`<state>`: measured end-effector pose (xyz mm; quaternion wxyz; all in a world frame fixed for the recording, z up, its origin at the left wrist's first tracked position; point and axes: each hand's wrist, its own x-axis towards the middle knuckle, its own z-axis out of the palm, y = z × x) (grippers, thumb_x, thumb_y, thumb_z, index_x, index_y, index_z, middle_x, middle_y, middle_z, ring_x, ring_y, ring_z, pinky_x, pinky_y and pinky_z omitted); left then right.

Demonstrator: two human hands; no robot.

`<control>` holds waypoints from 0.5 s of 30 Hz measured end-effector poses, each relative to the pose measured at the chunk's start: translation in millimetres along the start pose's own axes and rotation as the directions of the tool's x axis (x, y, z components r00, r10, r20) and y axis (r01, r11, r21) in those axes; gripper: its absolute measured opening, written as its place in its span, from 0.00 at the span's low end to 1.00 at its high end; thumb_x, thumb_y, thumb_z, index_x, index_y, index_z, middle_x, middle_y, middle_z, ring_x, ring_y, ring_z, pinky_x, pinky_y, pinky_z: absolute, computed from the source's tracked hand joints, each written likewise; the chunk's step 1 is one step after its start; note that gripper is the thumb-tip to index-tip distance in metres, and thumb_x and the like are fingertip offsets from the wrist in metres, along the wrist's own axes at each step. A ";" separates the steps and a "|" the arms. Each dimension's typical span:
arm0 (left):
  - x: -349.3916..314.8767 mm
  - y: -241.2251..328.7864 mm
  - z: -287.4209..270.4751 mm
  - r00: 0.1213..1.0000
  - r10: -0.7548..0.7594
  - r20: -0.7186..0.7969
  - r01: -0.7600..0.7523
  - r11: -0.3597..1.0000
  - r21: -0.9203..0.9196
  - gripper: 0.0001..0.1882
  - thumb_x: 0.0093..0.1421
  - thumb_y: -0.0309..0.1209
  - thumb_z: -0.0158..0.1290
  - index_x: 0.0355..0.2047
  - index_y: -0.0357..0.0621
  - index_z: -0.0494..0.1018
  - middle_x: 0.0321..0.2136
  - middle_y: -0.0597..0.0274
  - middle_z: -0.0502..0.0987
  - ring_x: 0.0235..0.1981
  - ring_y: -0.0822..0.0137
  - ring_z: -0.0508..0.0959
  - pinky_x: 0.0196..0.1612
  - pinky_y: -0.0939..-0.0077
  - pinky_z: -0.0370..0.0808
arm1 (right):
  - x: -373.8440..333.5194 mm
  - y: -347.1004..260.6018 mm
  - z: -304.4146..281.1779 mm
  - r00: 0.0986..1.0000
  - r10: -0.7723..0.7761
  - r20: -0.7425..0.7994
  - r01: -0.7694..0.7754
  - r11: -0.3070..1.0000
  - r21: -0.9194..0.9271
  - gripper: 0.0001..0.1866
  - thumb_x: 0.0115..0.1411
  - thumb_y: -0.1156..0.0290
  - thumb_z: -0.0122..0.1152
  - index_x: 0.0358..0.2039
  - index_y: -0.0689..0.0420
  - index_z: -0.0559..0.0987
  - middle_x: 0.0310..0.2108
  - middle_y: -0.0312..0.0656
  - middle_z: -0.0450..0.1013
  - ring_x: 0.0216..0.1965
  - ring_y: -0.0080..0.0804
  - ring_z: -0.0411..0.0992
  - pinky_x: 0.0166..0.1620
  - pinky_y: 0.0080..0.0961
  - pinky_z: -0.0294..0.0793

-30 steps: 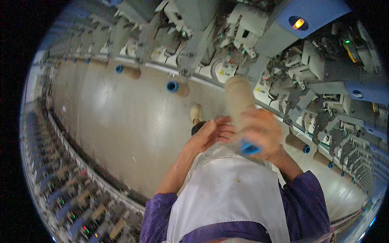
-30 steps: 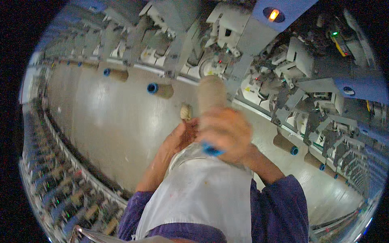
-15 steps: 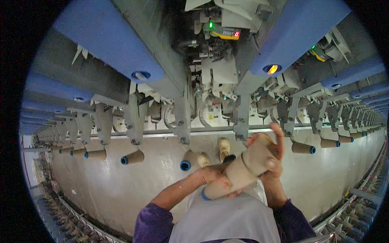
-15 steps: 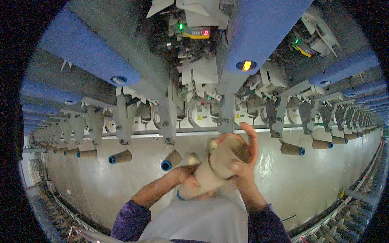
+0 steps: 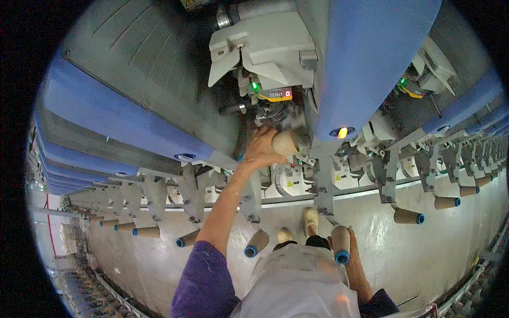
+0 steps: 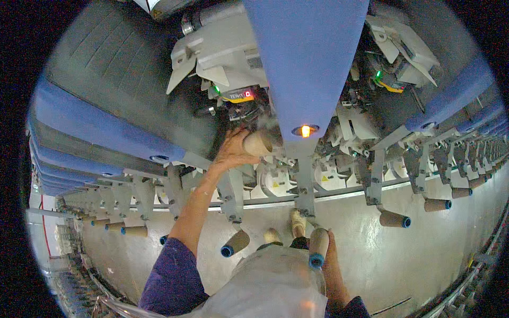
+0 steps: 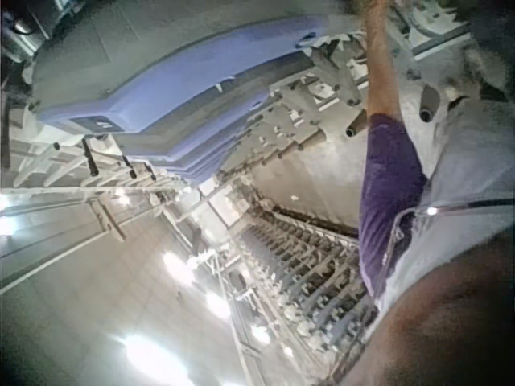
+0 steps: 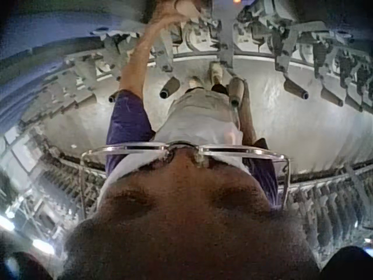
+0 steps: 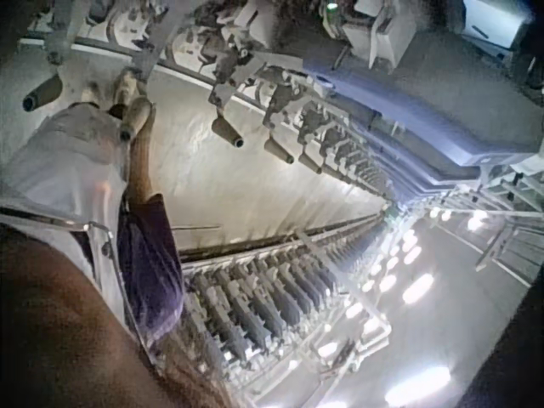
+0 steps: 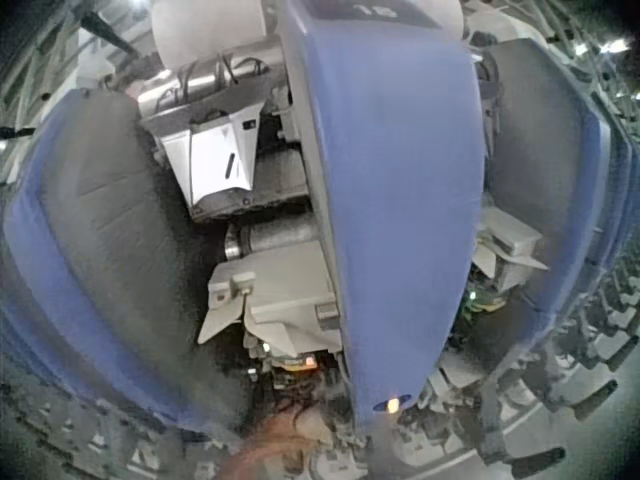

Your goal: The person moves a metal tray filled with white spools with orange tips alongside a coworker, then walks through a textile factory. They pick up empty cardboard tubes from the floor and place them onto spinning machines, then remove full spools and place them into a blue bin. The person repeats this process across multiple machines.

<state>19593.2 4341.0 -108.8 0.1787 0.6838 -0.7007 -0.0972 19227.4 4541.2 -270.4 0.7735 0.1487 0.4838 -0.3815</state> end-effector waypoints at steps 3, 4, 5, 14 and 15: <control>-10.0 7.1 -1.2 0.949 -0.192 0.252 0.282 0.874 -0.395 0.40 0.31 0.40 0.68 0.47 0.40 0.67 0.46 0.50 0.72 0.48 0.55 0.73 0.52 0.68 0.68 | 54.2 2.6 -27.4 0.999 -0.044 -0.029 0.048 0.987 0.152 0.35 0.51 0.40 0.58 0.48 0.56 0.68 0.40 0.51 0.69 0.40 0.48 0.71 0.45 0.46 0.75; -24.2 9.2 -6.9 0.967 -0.210 0.141 0.253 0.776 -0.578 0.40 0.32 0.38 0.68 0.47 0.40 0.67 0.47 0.51 0.71 0.48 0.57 0.73 0.52 0.68 0.68 | 65.3 1.8 -37.3 1.000 -0.014 0.007 0.013 0.986 0.166 0.34 0.51 0.39 0.57 0.47 0.55 0.69 0.40 0.51 0.69 0.40 0.47 0.70 0.45 0.47 0.75; -44.0 12.4 -11.8 0.971 -0.235 0.037 0.187 0.662 -0.726 0.40 0.32 0.37 0.69 0.48 0.40 0.67 0.47 0.53 0.72 0.48 0.60 0.73 0.53 0.69 0.68 | 74.1 -2.1 -45.6 0.999 0.029 -0.014 -0.026 0.981 0.191 0.34 0.51 0.38 0.57 0.46 0.53 0.70 0.40 0.51 0.69 0.40 0.47 0.70 0.45 0.47 0.74; -177.5 93.7 -35.9 0.940 -0.019 0.339 0.278 0.618 -0.735 0.44 0.31 0.41 0.70 0.50 0.37 0.67 0.42 0.51 0.75 0.45 0.59 0.76 0.51 0.68 0.70 | -46.0 -55.5 112.3 0.667 -0.461 0.585 0.718 0.187 -0.671 0.09 0.60 0.68 0.53 0.31 0.61 0.74 0.26 0.34 0.68 0.31 0.22 0.64 0.38 0.21 0.65; -177.8 101.2 -36.9 0.952 -0.012 0.306 0.248 0.616 -0.748 0.43 0.31 0.40 0.71 0.48 0.36 0.69 0.41 0.53 0.76 0.42 0.63 0.77 0.50 0.70 0.71 | -59.4 -45.8 155.0 0.674 -0.239 0.699 0.736 0.132 -0.664 0.13 0.62 0.65 0.51 0.34 0.64 0.76 0.31 0.37 0.72 0.35 0.24 0.67 0.42 0.23 0.66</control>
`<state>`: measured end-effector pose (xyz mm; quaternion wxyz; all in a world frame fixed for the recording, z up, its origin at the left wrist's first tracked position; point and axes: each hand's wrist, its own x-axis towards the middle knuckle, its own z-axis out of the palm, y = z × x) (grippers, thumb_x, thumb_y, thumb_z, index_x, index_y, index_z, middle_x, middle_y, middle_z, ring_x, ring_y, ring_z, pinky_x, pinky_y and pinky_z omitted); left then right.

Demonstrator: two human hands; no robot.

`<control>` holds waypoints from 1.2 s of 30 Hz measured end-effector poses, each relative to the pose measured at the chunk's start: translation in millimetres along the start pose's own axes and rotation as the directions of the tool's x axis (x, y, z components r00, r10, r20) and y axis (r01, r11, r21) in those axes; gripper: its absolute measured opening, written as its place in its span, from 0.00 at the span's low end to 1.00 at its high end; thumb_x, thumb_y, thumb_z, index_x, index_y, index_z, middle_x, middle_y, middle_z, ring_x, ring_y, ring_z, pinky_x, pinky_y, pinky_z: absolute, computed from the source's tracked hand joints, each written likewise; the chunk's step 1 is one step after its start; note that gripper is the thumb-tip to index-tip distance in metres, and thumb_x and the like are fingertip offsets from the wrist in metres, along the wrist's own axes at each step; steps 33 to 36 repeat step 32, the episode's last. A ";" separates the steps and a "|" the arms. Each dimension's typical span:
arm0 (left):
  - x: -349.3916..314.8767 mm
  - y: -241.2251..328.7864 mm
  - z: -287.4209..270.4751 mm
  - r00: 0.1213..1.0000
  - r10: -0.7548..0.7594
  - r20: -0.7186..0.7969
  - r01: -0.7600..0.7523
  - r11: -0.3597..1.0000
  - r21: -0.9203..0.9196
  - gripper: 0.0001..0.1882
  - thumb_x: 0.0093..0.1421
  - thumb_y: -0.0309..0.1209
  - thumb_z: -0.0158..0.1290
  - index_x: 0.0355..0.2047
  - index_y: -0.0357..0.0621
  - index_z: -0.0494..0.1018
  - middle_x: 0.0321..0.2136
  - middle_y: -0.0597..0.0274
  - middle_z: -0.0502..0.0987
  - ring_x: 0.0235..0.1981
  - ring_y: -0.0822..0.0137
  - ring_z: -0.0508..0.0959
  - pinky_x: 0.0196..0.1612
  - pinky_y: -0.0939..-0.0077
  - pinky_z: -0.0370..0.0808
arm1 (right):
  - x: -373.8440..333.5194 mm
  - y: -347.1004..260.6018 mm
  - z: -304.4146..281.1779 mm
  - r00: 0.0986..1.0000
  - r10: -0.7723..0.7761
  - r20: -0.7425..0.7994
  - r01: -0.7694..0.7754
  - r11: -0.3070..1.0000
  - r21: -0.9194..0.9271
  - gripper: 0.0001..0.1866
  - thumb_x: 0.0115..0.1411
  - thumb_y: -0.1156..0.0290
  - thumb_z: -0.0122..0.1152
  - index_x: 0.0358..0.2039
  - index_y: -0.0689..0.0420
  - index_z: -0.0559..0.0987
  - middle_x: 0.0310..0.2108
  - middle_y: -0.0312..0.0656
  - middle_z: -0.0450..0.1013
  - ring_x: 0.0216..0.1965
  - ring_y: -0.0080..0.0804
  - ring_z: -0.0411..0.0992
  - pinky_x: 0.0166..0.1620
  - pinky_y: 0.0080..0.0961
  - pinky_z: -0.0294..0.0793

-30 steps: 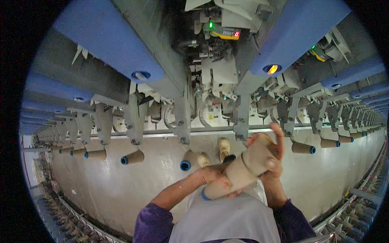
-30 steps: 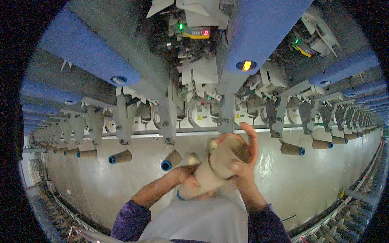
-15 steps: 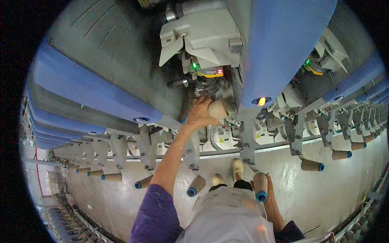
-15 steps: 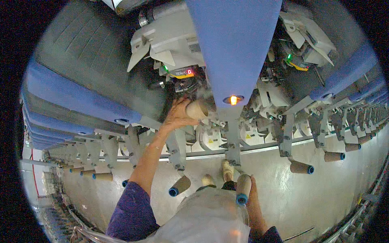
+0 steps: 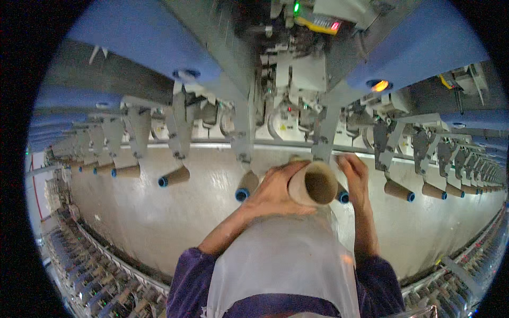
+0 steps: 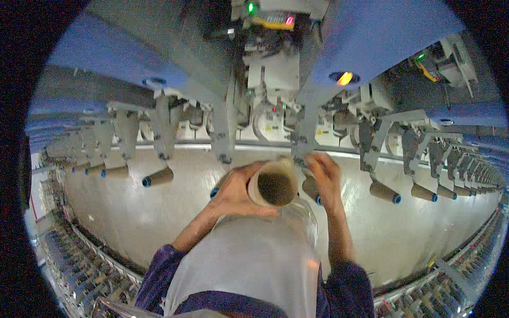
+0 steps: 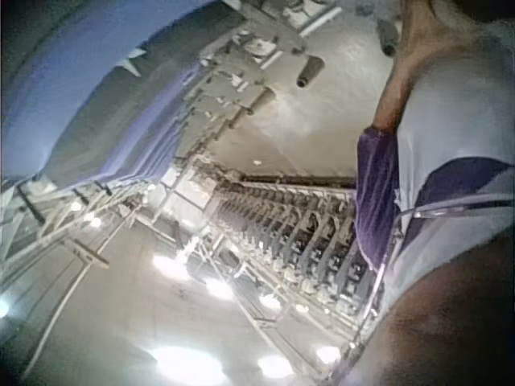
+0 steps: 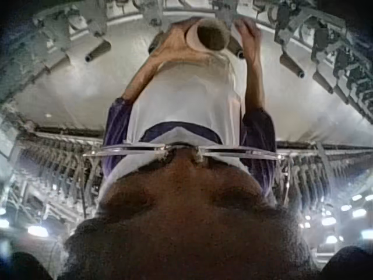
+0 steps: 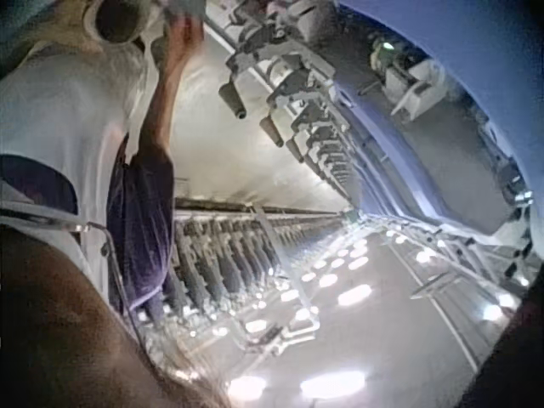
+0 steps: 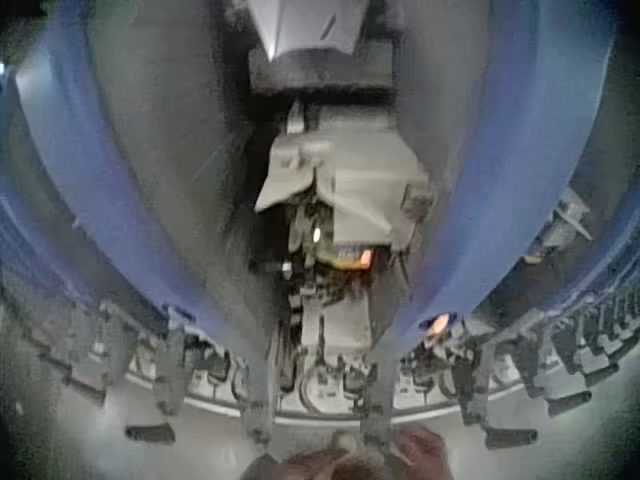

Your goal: The person moves a metal tray filled with white spools with orange tips alongside a coworker, then walks through a textile factory. They pick up empty cardboard tubes from the floor and place them onto spinning machines, then remove full spools and place them into a blue bin. The person repeats this process across multiple machines.

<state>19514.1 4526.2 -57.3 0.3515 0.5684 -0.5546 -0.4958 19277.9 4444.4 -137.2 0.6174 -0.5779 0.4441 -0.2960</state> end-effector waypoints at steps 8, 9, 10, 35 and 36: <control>-13.2 15.5 -17.0 0.926 0.210 -0.315 -0.202 0.978 0.058 0.34 0.30 0.33 0.68 0.42 0.39 0.70 0.38 0.50 0.75 0.41 0.53 0.76 0.45 0.65 0.72 | 76.9 -118.6 76.1 0.925 -0.226 0.306 0.238 0.971 -0.002 0.07 0.54 0.69 0.62 0.32 0.58 0.79 0.38 0.38 0.75 0.43 0.26 0.70 0.50 0.26 0.66; -11.1 16.8 -10.0 0.897 0.331 -0.294 -0.294 0.942 0.163 0.34 0.28 0.36 0.70 0.39 0.42 0.72 0.36 0.54 0.76 0.39 0.54 0.76 0.43 0.64 0.72 | 77.4 -114.4 76.4 0.892 -0.338 0.299 0.424 0.856 -0.296 0.08 0.53 0.69 0.63 0.33 0.57 0.78 0.39 0.39 0.75 0.44 0.28 0.70 0.51 0.28 0.65; -12.8 19.4 -1.8 0.879 0.439 -0.186 -0.421 0.898 0.131 0.33 0.29 0.35 0.68 0.40 0.43 0.71 0.37 0.54 0.75 0.40 0.52 0.75 0.43 0.61 0.72 | 78.4 -109.8 76.7 0.845 -0.440 0.306 0.532 0.624 -0.573 0.09 0.52 0.69 0.64 0.34 0.57 0.78 0.40 0.41 0.74 0.44 0.31 0.70 0.52 0.31 0.64; 63.7 51.0 -5.6 0.484 0.737 -0.471 -0.388 0.664 0.640 0.36 0.32 0.31 0.60 0.48 0.47 0.66 0.38 0.57 0.68 0.41 0.58 0.69 0.37 0.60 0.64 | -56.1 -254.6 57.3 0.740 -0.629 0.239 0.331 0.031 -0.943 0.04 0.53 0.72 0.58 0.29 0.55 0.79 0.33 0.45 0.75 0.36 0.42 0.74 0.40 0.34 0.74; 63.7 51.0 -5.6 0.484 0.737 -0.471 -0.388 0.664 0.640 0.36 0.32 0.31 0.60 0.48 0.47 0.66 0.38 0.57 0.68 0.41 0.58 0.69 0.37 0.60 0.64 | -56.1 -254.6 57.3 0.740 -0.629 0.239 0.331 0.031 -0.943 0.04 0.53 0.72 0.58 0.29 0.55 0.79 0.33 0.45 0.75 0.36 0.42 0.74 0.40 0.34 0.74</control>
